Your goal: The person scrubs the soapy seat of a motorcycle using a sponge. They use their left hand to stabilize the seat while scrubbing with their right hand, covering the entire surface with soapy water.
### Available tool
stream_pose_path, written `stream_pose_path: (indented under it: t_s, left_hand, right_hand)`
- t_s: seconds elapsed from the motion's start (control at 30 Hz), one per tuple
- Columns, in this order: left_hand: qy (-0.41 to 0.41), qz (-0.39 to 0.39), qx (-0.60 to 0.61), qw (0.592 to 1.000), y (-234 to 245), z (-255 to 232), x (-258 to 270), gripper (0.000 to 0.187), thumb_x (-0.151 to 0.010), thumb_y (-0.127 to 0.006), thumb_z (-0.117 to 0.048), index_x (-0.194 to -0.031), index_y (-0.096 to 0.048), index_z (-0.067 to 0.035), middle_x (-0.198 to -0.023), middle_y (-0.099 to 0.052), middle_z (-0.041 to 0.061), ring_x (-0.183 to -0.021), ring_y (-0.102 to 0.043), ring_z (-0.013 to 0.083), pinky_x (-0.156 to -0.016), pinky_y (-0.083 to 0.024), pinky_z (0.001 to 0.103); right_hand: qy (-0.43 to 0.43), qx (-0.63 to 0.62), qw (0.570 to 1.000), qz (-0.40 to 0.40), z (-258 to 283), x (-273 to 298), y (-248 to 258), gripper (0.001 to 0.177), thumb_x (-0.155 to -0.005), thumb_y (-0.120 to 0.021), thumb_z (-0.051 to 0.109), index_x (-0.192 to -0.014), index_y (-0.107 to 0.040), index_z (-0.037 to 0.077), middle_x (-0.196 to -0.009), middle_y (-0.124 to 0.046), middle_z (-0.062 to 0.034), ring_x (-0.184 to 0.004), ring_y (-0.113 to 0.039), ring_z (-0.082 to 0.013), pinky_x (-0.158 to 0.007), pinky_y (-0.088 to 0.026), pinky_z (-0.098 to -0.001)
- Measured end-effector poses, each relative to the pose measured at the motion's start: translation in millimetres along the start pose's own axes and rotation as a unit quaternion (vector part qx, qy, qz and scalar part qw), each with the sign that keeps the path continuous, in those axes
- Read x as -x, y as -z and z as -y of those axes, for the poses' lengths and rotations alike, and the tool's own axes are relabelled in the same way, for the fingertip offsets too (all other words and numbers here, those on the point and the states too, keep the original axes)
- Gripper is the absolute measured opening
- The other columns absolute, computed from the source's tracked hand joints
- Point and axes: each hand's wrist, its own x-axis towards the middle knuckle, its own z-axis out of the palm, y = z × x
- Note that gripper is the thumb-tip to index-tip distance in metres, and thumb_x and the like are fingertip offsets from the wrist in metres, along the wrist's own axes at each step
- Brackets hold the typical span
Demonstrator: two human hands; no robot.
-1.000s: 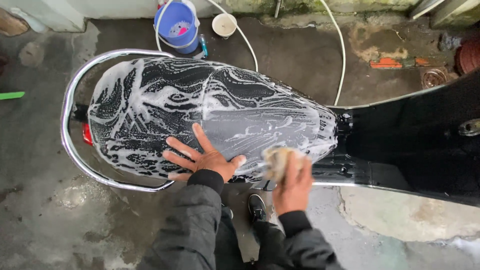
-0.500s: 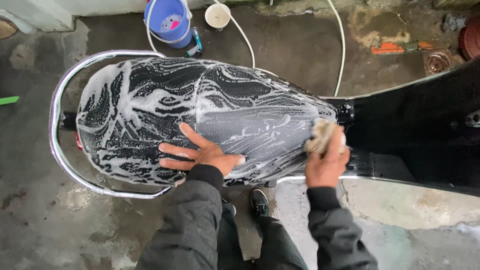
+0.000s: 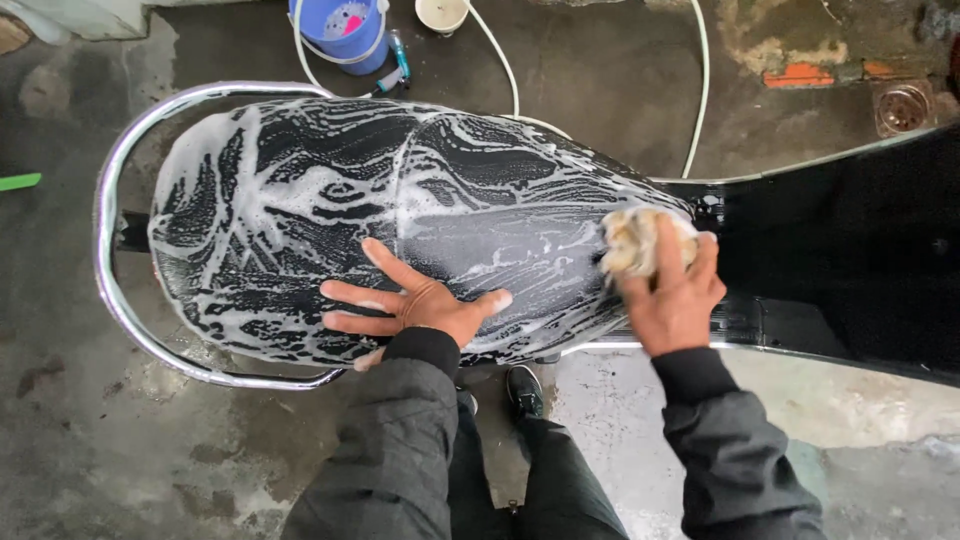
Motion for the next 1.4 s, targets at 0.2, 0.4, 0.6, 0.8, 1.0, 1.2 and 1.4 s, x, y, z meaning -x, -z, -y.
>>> stream_pose_path:
  t_s: [0.2, 0.4, 0.6, 0.8, 1.0, 1.2, 1.4]
  left_hand:
    - [0.008, 0.011, -0.004, 1.0, 1, -3, 1, 0.131, -0.07, -0.073, -0.054, -0.129, 0.039, -0.021, -0.134, 0.034, 0.03, -0.124, 0.028, 0.0519, -0.09, 0.0, 0.078]
    - [0.003, 0.005, -0.001, 1.0, -2, -2, -5, 0.134, -0.068, -0.075, -0.054, -0.128, 0.04, -0.021, -0.13, 0.038, 0.032, -0.123, 0.029, 0.0545, -0.089, -0.001, 0.078]
    - [0.007, 0.011, -0.034, 0.999, 1, 0, -5, 0.135, -0.069, -0.076, -0.053, -0.128, 0.042, -0.02, -0.132, 0.033, 0.035, -0.124, 0.025, 0.0551, -0.089, -0.004, 0.077]
    - [-0.008, 0.016, -0.011, 1.0, 4, -3, -4, 0.135, -0.07, -0.078, -0.044, -0.129, 0.04, -0.016, -0.132, 0.032, 0.037, -0.123, 0.024, 0.0579, -0.089, -0.004, 0.077]
    - [0.006, 0.038, 0.015, 0.999, 13, -7, 2, 0.131, -0.074, -0.076, -0.04, -0.128, 0.041, -0.017, -0.134, 0.032, 0.034, -0.125, 0.023, 0.0552, -0.092, -0.004, 0.076]
    - [-0.01, 0.032, 0.072, 0.997, 22, -7, 12, 0.136, -0.07, -0.081, -0.037, -0.129, 0.04, -0.02, -0.135, 0.029, 0.033, -0.128, 0.013, 0.0528, -0.094, -0.011, 0.075]
    - [-0.017, 0.036, 0.079, 0.996, 34, -12, 23, 0.136, -0.071, -0.082, -0.034, -0.13, 0.039, -0.02, -0.138, 0.019, 0.034, -0.131, 0.0, 0.0483, -0.096, -0.021, 0.069]
  right_hand:
    - [0.016, 0.072, 0.997, -0.009, 1, -18, -12, 0.057, -0.075, -0.066, 0.036, -0.129, -0.053, 0.028, -0.12, -0.036, -0.0245, -0.087, -0.055, -0.0429, -0.076, -0.041, -0.0468]
    - [0.018, -0.018, 0.997, 0.07, -1, -32, -14, 0.069, -0.074, -0.066, 0.046, -0.136, -0.045, 0.025, -0.124, -0.033, -0.027, -0.1, -0.05, -0.0486, -0.085, -0.037, -0.0546]
    - [-0.012, -0.06, 0.991, 0.121, 25, -43, 1, 0.047, -0.083, -0.051, 0.042, -0.129, -0.049, 0.03, -0.128, -0.027, -0.0198, -0.114, -0.041, -0.0415, -0.096, -0.026, -0.0559]
    - [-0.159, 0.08, 0.984, 0.001, -29, -36, -57, 0.048, -0.08, -0.063, 0.043, -0.126, -0.054, 0.031, -0.103, -0.048, -0.0213, -0.084, -0.057, -0.0444, -0.067, -0.046, -0.0514]
    - [-0.05, 0.068, 0.996, 0.023, 20, -48, -12, 0.055, -0.073, -0.064, 0.034, -0.126, -0.054, 0.026, -0.115, -0.047, -0.0218, -0.095, -0.055, -0.0457, -0.08, -0.042, -0.0552]
    - [-0.288, 0.065, 0.926, 0.233, 87, -54, 25, 0.09, -0.074, -0.057, 0.063, -0.144, -0.016, 0.024, -0.127, -0.024, -0.0329, -0.107, -0.033, -0.0568, -0.082, -0.04, -0.0588]
    - [-0.098, 0.121, 0.901, 0.404, 108, -67, 81, 0.104, -0.06, -0.069, 0.06, -0.143, -0.017, 0.026, -0.126, -0.032, -0.0225, -0.105, -0.047, -0.0476, -0.087, -0.042, -0.0537]
